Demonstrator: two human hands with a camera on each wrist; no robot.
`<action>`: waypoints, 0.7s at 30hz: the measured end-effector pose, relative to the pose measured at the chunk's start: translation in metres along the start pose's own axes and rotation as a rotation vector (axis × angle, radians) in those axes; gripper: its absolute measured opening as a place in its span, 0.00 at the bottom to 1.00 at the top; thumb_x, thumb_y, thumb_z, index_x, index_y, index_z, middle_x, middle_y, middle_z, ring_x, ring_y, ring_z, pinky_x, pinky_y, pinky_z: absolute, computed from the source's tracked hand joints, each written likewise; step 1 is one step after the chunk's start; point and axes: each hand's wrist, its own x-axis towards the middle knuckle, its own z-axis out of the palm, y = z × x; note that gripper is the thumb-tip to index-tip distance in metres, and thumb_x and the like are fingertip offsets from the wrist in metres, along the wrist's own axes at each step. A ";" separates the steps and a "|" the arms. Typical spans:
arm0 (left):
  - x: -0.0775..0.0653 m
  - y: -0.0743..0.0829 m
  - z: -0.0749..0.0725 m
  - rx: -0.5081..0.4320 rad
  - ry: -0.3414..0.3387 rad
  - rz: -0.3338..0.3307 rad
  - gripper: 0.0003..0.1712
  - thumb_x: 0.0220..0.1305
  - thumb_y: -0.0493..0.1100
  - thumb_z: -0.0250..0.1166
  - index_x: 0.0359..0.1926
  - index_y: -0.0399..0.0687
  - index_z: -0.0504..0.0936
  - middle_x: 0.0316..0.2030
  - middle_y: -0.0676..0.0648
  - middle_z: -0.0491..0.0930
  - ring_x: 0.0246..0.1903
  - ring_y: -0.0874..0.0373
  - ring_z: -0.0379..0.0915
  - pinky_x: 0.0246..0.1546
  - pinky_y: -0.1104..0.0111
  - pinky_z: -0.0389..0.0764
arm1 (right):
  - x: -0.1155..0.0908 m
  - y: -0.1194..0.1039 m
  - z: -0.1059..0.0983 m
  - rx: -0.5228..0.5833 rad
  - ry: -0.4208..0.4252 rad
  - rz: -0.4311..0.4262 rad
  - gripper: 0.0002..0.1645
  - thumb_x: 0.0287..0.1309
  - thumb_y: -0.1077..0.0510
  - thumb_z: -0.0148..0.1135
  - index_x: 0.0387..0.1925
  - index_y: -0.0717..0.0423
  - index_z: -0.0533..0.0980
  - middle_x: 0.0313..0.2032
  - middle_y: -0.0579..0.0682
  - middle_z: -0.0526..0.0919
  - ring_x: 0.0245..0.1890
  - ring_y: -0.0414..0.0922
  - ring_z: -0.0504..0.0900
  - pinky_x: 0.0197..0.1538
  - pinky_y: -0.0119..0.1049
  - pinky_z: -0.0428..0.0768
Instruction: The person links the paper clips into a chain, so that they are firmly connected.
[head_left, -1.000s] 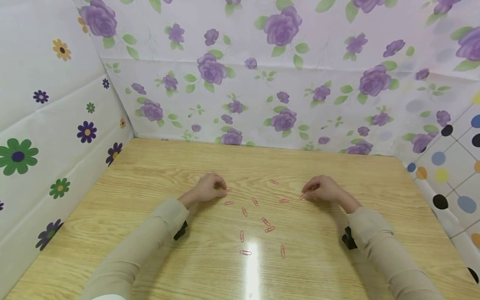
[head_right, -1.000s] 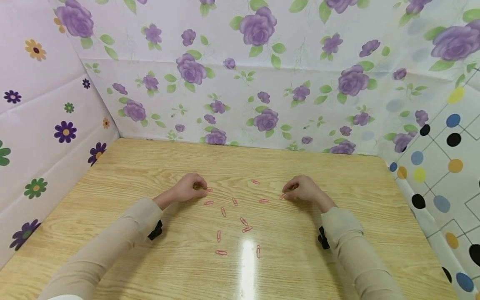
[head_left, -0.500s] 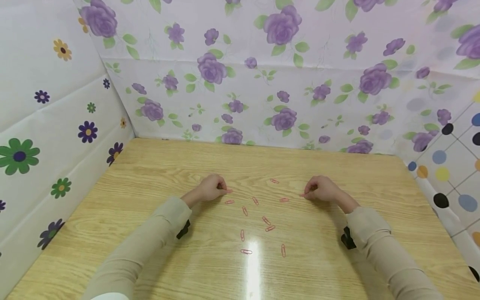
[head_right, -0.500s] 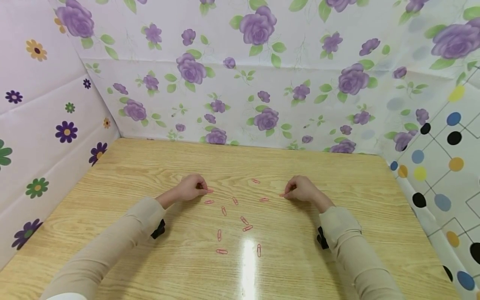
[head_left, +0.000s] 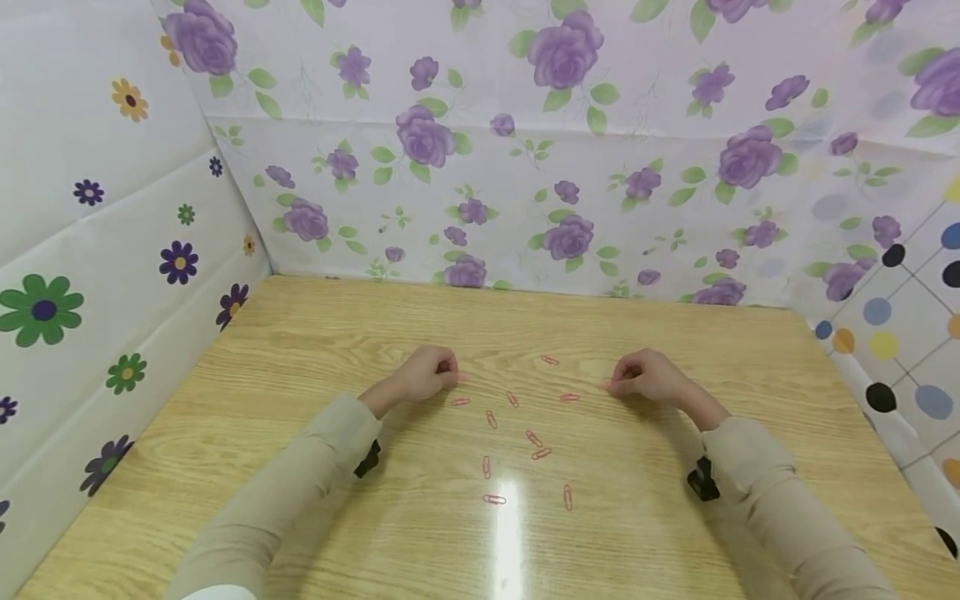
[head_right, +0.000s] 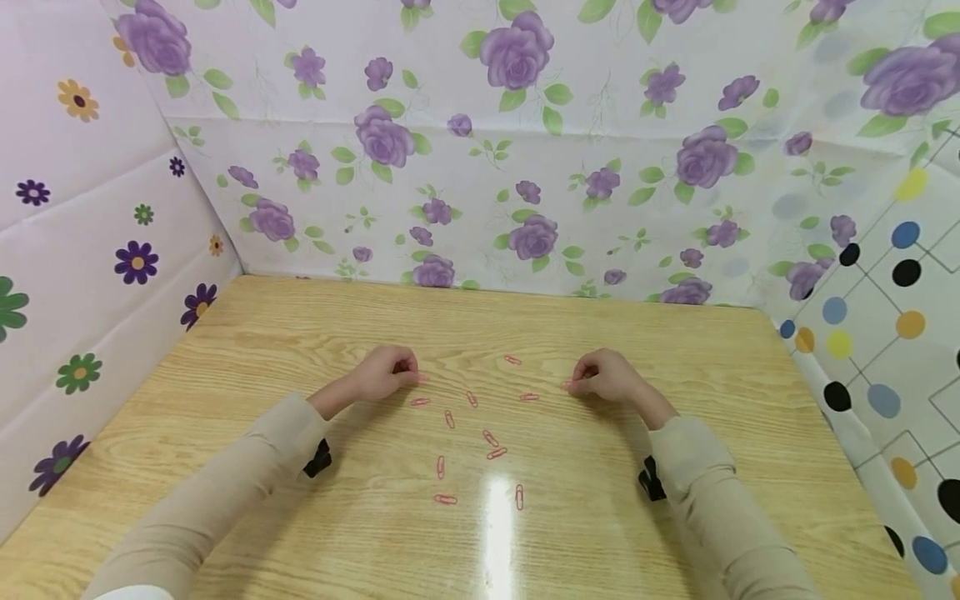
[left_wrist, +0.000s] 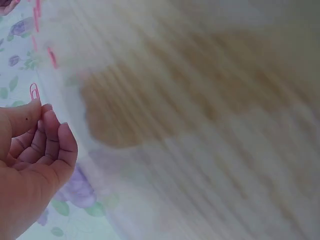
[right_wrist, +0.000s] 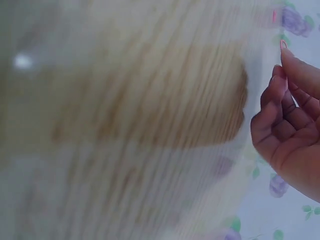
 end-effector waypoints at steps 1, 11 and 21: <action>0.000 0.001 0.000 -0.013 0.013 0.004 0.06 0.60 0.34 0.60 0.27 0.40 0.75 0.21 0.50 0.71 0.21 0.61 0.62 0.23 0.71 0.66 | -0.001 -0.001 0.000 0.003 0.008 0.001 0.06 0.50 0.60 0.66 0.25 0.60 0.78 0.24 0.48 0.79 0.25 0.43 0.73 0.33 0.37 0.72; -0.007 0.011 -0.004 -0.029 0.123 0.090 0.02 0.59 0.31 0.59 0.32 0.36 0.79 0.24 0.48 0.77 0.22 0.62 0.66 0.24 0.71 0.70 | -0.010 -0.013 -0.003 0.053 0.097 0.059 0.06 0.51 0.61 0.65 0.29 0.61 0.81 0.28 0.50 0.82 0.28 0.45 0.77 0.33 0.38 0.75; -0.014 0.016 0.000 -0.042 0.215 0.176 0.03 0.59 0.30 0.59 0.29 0.35 0.78 0.23 0.48 0.75 0.20 0.62 0.64 0.22 0.72 0.69 | -0.014 -0.029 0.002 0.144 0.121 0.058 0.06 0.53 0.64 0.63 0.28 0.66 0.78 0.23 0.58 0.79 0.21 0.45 0.73 0.25 0.35 0.72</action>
